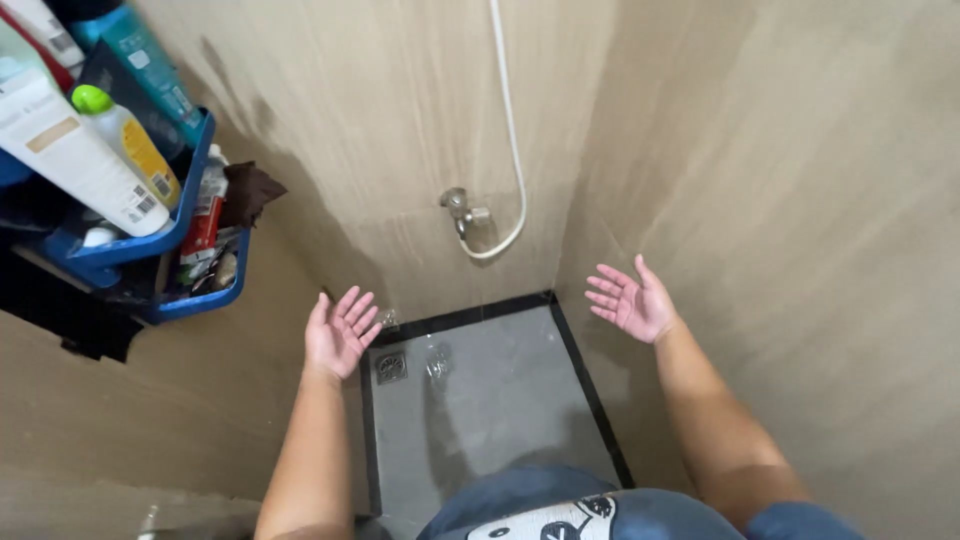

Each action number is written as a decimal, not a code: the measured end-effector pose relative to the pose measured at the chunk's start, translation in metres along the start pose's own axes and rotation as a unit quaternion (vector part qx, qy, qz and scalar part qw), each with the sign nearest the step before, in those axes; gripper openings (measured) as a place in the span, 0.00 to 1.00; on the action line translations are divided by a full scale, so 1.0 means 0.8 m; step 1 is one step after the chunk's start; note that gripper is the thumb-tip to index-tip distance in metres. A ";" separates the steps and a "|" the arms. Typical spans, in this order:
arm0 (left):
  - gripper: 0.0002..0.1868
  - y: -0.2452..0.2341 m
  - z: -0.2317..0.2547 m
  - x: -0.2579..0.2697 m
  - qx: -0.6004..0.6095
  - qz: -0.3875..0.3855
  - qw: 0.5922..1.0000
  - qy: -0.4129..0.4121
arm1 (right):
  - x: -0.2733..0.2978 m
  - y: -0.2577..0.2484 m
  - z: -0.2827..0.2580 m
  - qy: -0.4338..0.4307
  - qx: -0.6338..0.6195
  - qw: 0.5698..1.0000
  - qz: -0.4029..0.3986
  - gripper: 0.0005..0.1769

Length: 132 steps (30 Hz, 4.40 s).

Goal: The person uses a handheld bidet sprayer to rinse their hands and feet, then sprays water into the toilet bowl and across the bathroom floor. The person repeatedly sprays the floor and toilet area.

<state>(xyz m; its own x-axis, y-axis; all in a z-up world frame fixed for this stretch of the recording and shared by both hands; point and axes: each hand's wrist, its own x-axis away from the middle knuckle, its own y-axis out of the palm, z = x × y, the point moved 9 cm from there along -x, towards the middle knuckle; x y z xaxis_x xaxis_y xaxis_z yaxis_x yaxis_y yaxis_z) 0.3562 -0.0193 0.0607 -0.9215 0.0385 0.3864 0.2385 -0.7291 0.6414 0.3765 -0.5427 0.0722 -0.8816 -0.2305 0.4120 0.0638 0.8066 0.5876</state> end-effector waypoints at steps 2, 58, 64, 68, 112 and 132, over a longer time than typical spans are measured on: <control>0.36 0.009 0.005 0.003 0.005 0.011 1.000 0.021 | -0.028 0.014 -0.034 0.007 0.027 0.999 -0.022 0.51; 0.36 0.030 0.148 0.139 -0.088 0.112 0.969 0.204 | -0.179 0.151 -0.203 -0.074 0.189 0.969 -0.138 0.56; 0.36 0.045 0.136 0.119 -0.098 0.095 0.974 0.182 | -0.155 0.129 -0.214 -0.080 0.192 0.970 -0.129 0.55; 0.35 0.063 0.129 0.097 -0.105 0.075 0.977 0.172 | -0.133 0.109 -0.228 -0.098 0.185 0.970 -0.121 0.55; 0.35 -0.025 0.106 0.131 -0.090 0.123 0.976 0.155 | -0.145 0.205 -0.094 -0.039 0.064 0.981 -0.178 0.48; 0.37 -0.098 -0.020 0.400 0.137 0.394 0.809 0.414 | -0.298 0.529 0.107 0.209 0.219 0.829 -0.471 0.50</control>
<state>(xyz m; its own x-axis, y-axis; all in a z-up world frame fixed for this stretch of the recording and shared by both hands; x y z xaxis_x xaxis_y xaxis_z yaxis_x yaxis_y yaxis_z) 0.0378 0.0395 0.1235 -0.3115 -0.9187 0.2428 0.8069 -0.1208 0.5783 0.5736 -0.0998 0.1630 -0.1997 -0.9644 0.1736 -0.8168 0.2617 0.5141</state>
